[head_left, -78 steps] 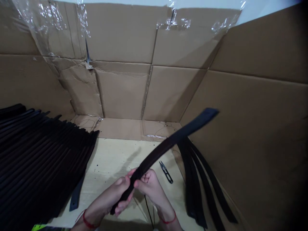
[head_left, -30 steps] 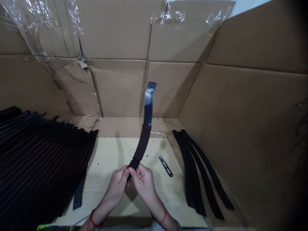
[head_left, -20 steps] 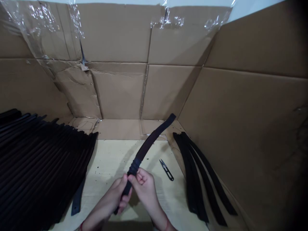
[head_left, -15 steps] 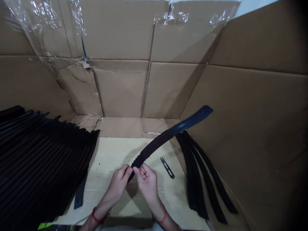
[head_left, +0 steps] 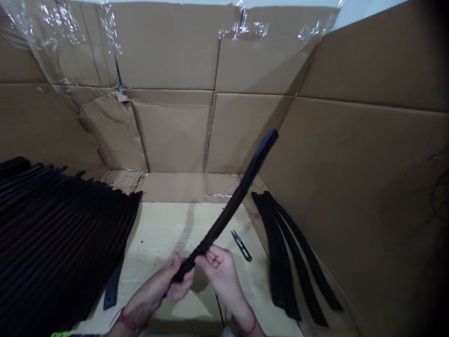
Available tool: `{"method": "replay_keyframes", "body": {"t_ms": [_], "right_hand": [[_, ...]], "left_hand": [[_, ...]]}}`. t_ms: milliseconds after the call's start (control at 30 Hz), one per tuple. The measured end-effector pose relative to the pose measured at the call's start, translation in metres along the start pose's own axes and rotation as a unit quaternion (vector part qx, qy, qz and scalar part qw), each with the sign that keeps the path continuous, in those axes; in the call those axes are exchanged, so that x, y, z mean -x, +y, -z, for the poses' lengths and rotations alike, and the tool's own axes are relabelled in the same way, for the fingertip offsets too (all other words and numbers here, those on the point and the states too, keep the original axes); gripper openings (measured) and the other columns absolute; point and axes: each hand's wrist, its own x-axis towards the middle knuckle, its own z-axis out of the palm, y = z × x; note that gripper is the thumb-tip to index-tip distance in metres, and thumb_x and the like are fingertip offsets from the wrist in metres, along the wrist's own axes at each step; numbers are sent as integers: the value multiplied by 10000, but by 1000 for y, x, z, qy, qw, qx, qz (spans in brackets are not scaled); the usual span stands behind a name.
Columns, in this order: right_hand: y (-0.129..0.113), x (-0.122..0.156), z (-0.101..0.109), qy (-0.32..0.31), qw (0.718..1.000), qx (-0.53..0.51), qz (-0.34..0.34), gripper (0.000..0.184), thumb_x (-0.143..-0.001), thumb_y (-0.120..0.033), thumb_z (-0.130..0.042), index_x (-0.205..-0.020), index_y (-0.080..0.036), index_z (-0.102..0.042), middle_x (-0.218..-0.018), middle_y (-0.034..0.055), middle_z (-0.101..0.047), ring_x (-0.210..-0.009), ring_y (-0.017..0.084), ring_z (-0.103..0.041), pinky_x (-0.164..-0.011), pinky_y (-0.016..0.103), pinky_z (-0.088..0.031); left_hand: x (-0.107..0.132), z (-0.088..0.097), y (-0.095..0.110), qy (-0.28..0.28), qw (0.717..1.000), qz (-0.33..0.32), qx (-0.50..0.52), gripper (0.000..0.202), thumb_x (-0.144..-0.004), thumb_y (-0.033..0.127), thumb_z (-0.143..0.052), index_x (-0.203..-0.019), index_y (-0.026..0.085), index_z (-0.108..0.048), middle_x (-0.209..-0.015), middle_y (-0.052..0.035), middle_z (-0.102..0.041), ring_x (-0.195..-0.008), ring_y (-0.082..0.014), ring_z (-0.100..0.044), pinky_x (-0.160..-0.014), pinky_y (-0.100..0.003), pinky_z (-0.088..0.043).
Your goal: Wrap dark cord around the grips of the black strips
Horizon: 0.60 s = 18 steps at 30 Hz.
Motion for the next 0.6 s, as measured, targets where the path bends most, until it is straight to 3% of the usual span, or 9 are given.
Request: {"method": "replay_keyframes", "body": {"t_ms": [100, 167, 233, 267, 300, 367, 433, 467, 600], "right_hand": [[-2, 3, -2, 49, 999, 8, 12, 432, -771, -559, -681, -620, -202, -491, -457, -70, -424, -382, 93, -402, -372, 208, -308], [-4, 5, -3, 3, 1000, 13, 13, 402, -739, -519, -730, -633, -196, -516, -463, -82, -385, -390, 84, -364, -376, 205, -290], [-6, 5, -2, -33, 999, 27, 23, 389, -678, -460, -797, -613, -185, -529, -499, -78, -382, -444, 83, -358, -413, 205, -305], [-7, 4, -2, -35, 998, 38, 27, 396, -680, -448, -796, -588, -184, -515, -506, -73, -386, -458, 83, -352, -423, 207, -305], [-7, 4, -2, -22, 998, 50, 35, 404, -709, -450, -771, -569, -184, -501, -502, -71, -383, -462, 83, -341, -424, 209, -297], [-5, 3, -4, 6, 997, 64, 47, 394, -790, -465, -689, -580, -182, -512, -499, -64, -392, -461, 85, -331, -421, 213, -282], [-3, 2, -7, 19, 997, 60, 51, 363, -824, -475, -647, -643, -172, -561, -507, -64, -404, -461, 85, -334, -424, 212, -282], [-2, 1, -9, 19, 997, 51, 47, 353, -809, -482, -663, -671, -168, -579, -507, -67, -408, -461, 84, -342, -428, 209, -292], [0, 0, -11, -25, 1000, -4, 8, 410, -669, -537, -771, -684, -162, -607, -507, -44, -521, -466, 105, -486, -437, 204, -387]], "left_hand": [[-1, -3, 0, 61, 995, -82, -12, 627, -768, 782, -462, -670, 166, -524, -570, 6, -490, -538, -107, -441, -532, -224, -357], [-1, -3, -2, 12, 999, -39, 32, 619, -803, 768, -418, -679, 171, -529, -489, 44, -421, -434, -90, -379, -462, -219, -334], [-4, -2, -5, -64, 994, 54, 74, 688, -773, 837, -302, -638, 193, -503, -373, 104, -234, -300, -72, -193, -342, -226, -206], [-6, -1, -6, -50, 996, 50, 56, 692, -770, 841, -294, -617, 196, -493, -350, 103, -227, -289, -73, -185, -332, -228, -196], [-8, -1, -8, 9, 1000, -1, 29, 690, -780, 830, -306, -605, 188, -492, -346, 86, -279, -298, -73, -240, -345, -220, -223], [-13, -1, -12, 66, 997, -48, 8, 646, -774, 797, -417, -672, 167, -515, -401, 49, -432, -360, -77, -376, -392, -194, -275], [-15, -1, -17, 95, 993, -68, 7, 601, -788, 767, -450, -773, 169, -514, -406, 79, -416, -340, -65, -326, -368, -182, -211], [-15, 0, -20, 83, 994, -74, 17, 599, -795, 768, -433, -795, 174, -503, -392, 98, -377, -315, -59, -266, -348, -185, -166], [-15, 5, -30, -78, 986, -110, 100, 631, -717, 829, -466, -767, 200, -449, -378, 136, -272, -284, -44, -149, -324, -193, -119]]}}
